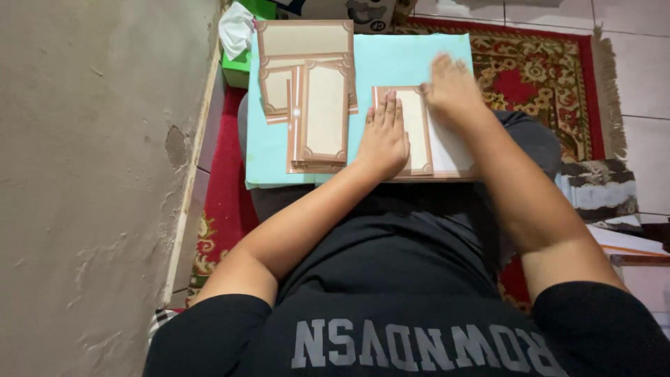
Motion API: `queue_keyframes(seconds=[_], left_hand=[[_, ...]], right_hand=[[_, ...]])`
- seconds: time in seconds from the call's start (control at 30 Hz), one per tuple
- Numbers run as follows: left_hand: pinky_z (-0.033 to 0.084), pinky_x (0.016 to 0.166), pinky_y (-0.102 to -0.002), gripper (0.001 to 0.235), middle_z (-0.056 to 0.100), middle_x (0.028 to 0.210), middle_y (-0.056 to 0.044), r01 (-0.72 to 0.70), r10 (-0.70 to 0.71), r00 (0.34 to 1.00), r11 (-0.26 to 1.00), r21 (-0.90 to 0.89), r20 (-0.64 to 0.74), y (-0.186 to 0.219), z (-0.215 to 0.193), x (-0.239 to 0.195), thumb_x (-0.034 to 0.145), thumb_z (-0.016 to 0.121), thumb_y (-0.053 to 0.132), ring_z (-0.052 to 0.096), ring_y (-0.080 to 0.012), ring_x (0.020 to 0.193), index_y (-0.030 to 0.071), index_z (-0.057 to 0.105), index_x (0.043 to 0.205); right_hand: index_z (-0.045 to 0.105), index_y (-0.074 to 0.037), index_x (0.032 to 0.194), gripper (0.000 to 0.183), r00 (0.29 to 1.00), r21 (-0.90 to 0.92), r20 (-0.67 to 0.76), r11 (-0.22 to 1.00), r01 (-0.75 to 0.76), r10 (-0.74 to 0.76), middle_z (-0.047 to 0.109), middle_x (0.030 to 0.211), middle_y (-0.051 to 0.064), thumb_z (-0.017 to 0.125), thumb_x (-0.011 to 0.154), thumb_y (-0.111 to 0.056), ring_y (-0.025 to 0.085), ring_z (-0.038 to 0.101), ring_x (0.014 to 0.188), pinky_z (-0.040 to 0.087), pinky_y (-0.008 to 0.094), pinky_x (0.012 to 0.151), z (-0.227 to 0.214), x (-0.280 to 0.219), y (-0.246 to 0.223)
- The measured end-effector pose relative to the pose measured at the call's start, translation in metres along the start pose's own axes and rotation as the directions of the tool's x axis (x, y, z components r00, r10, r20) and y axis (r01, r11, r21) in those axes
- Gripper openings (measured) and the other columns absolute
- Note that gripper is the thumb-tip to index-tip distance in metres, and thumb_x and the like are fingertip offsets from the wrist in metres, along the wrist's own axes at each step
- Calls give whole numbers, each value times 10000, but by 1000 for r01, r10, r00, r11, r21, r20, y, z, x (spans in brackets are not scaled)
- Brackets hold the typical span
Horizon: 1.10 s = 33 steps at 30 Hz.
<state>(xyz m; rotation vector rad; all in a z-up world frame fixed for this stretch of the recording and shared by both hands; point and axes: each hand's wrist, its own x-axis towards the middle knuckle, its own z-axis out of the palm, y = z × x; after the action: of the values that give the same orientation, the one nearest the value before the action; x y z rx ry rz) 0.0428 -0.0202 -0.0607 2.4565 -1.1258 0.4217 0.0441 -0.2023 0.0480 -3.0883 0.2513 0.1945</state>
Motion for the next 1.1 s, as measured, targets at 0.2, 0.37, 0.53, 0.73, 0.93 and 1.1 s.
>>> queue_keyframes(seconds=[0.2, 0.37, 0.53, 0.73, 0.93, 1.1], left_hand=[[220, 1212, -576, 685, 368, 1601, -283, 2, -3, 999, 1000, 14, 46, 3, -27, 4, 984, 457, 345, 321, -423, 1521, -76, 392, 1521], [298, 1190, -575, 625, 459, 1548, -230, -135, 134, 989, 991, 13, 60, 18, -20, 31, 991, 456, 387, 410, -413, 1470, 12, 476, 1490], [206, 1238, -549, 649, 369, 1637, -164, -147, 137, 958, 989, 22, 250, 6, -13, 88, 1048, 270, 445, 315, -331, 1546, 73, 386, 1568], [108, 1274, -533, 661, 254, 1692, -178, -55, 39, 962, 997, 53, 269, 9, -13, 81, 1056, 319, 417, 157, -342, 1592, 77, 279, 1622], [114, 1273, -550, 633, 254, 1702, -143, -103, 97, 959, 995, 8, 266, -1, -35, 81, 1066, 316, 416, 166, -329, 1596, 132, 291, 1631], [47, 1271, -515, 642, 167, 1707, -198, 76, -88, 989, 992, 105, 117, -35, -12, 114, 1068, 372, 436, 30, -327, 1590, 116, 328, 1624]], right_hand=[[503, 65, 1522, 577, 837, -223, -497, 966, 132, -229, 530, 1520, 281, 473, 1031, -236, 424, 509, 1395, 382, 606, 1108, 92, -51, 3], [368, 19, 1588, 635, 910, -44, -403, 995, 84, -95, 385, 1620, 260, 412, 1026, -273, 414, 401, 1473, 356, 549, 1147, 93, -144, -32], [337, -37, 1618, 637, 911, -64, -392, 992, 113, -129, 350, 1663, 196, 398, 1046, -309, 364, 371, 1504, 331, 506, 1174, 100, -167, -30], [389, -30, 1589, 619, 910, -101, -390, 989, 110, -141, 422, 1623, 189, 430, 1041, -315, 350, 404, 1493, 341, 482, 1178, 103, -140, -20], [389, 7, 1591, 598, 899, -102, -422, 991, 84, -120, 399, 1635, 214, 454, 1052, -244, 361, 360, 1516, 304, 484, 1189, 102, -130, -23], [438, -4, 1567, 603, 862, -158, -477, 982, 107, -170, 450, 1609, 204, 479, 1016, -245, 351, 435, 1478, 359, 465, 1161, 108, -152, -23]])
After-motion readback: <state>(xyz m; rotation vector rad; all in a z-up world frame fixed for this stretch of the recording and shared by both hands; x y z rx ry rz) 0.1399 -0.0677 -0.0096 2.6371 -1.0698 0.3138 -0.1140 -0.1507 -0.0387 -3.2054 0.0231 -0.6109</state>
